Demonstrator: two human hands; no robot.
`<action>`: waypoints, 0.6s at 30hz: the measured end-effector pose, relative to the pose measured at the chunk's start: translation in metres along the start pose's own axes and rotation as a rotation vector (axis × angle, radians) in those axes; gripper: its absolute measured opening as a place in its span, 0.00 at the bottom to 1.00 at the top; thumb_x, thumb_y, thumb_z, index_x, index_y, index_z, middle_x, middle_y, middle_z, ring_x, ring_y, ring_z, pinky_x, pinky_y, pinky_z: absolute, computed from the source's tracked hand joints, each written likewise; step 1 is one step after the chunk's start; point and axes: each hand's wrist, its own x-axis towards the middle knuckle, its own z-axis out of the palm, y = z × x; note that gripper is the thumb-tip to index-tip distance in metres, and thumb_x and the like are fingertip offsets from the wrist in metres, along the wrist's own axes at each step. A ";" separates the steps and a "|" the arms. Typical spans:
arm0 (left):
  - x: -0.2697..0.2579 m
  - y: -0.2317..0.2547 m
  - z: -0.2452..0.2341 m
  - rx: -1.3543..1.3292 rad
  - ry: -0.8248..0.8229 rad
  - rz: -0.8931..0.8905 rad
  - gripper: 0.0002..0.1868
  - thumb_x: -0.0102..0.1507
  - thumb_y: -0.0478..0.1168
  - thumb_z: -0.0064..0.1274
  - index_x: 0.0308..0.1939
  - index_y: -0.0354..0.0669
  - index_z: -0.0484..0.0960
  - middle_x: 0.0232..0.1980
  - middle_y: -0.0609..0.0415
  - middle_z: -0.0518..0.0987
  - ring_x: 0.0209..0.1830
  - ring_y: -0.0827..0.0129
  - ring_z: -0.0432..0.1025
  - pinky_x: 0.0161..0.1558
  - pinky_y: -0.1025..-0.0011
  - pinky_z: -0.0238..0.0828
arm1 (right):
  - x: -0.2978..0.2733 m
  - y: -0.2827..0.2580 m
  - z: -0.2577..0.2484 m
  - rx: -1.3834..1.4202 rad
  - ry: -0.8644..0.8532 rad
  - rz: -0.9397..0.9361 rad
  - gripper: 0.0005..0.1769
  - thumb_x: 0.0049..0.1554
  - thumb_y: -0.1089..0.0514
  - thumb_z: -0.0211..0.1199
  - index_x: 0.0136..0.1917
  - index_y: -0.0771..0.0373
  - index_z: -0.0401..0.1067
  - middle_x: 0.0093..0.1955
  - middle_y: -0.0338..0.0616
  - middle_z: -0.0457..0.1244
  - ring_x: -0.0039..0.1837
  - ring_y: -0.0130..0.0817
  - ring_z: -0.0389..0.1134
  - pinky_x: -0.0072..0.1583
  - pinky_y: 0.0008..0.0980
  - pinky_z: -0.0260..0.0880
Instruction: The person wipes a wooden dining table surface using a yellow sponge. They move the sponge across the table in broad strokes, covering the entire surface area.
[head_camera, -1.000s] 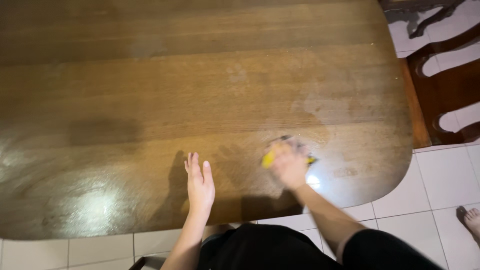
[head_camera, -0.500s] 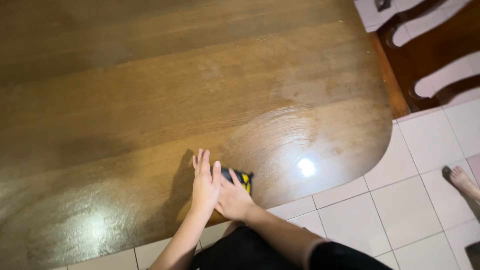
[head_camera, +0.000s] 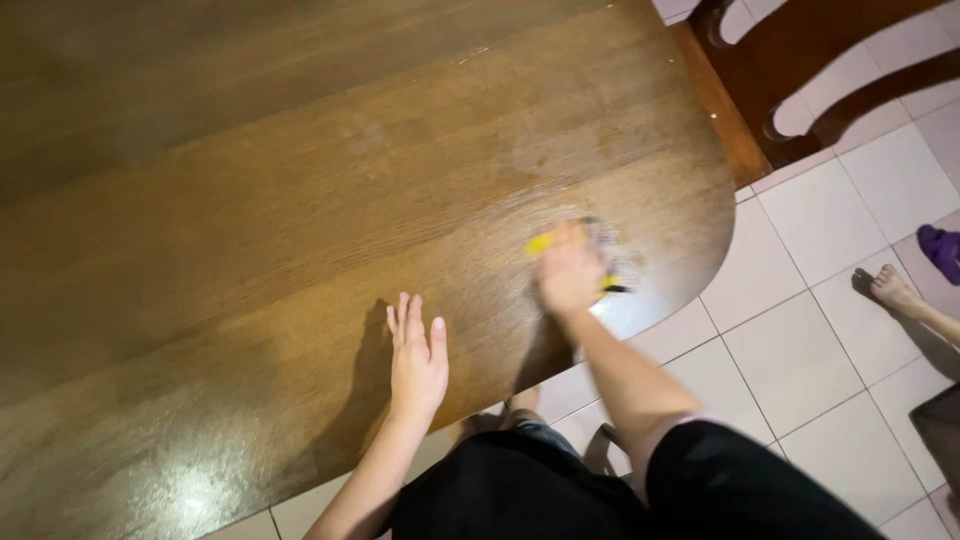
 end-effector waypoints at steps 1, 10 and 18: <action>0.001 0.001 0.004 0.009 -0.003 0.001 0.31 0.72 0.50 0.40 0.74 0.33 0.62 0.80 0.36 0.55 0.83 0.40 0.41 0.76 0.53 0.46 | -0.019 -0.031 0.000 0.079 0.075 -0.210 0.37 0.55 0.44 0.56 0.73 0.65 0.63 0.77 0.54 0.54 0.78 0.60 0.50 0.70 0.61 0.54; 0.040 0.045 0.038 0.087 0.049 0.113 0.30 0.72 0.48 0.42 0.73 0.32 0.64 0.80 0.36 0.57 0.82 0.39 0.44 0.76 0.53 0.47 | -0.097 -0.011 -0.043 0.184 -0.410 -0.622 0.30 0.57 0.45 0.51 0.73 0.45 0.62 0.78 0.39 0.55 0.81 0.46 0.46 0.74 0.63 0.42; 0.039 0.103 0.126 0.013 0.027 0.036 0.30 0.73 0.48 0.40 0.73 0.31 0.62 0.81 0.36 0.55 0.83 0.41 0.41 0.75 0.52 0.46 | 0.104 0.171 -0.032 0.058 -0.141 -0.221 0.33 0.63 0.47 0.44 0.80 0.47 0.52 0.85 0.40 0.43 0.83 0.50 0.41 0.74 0.70 0.36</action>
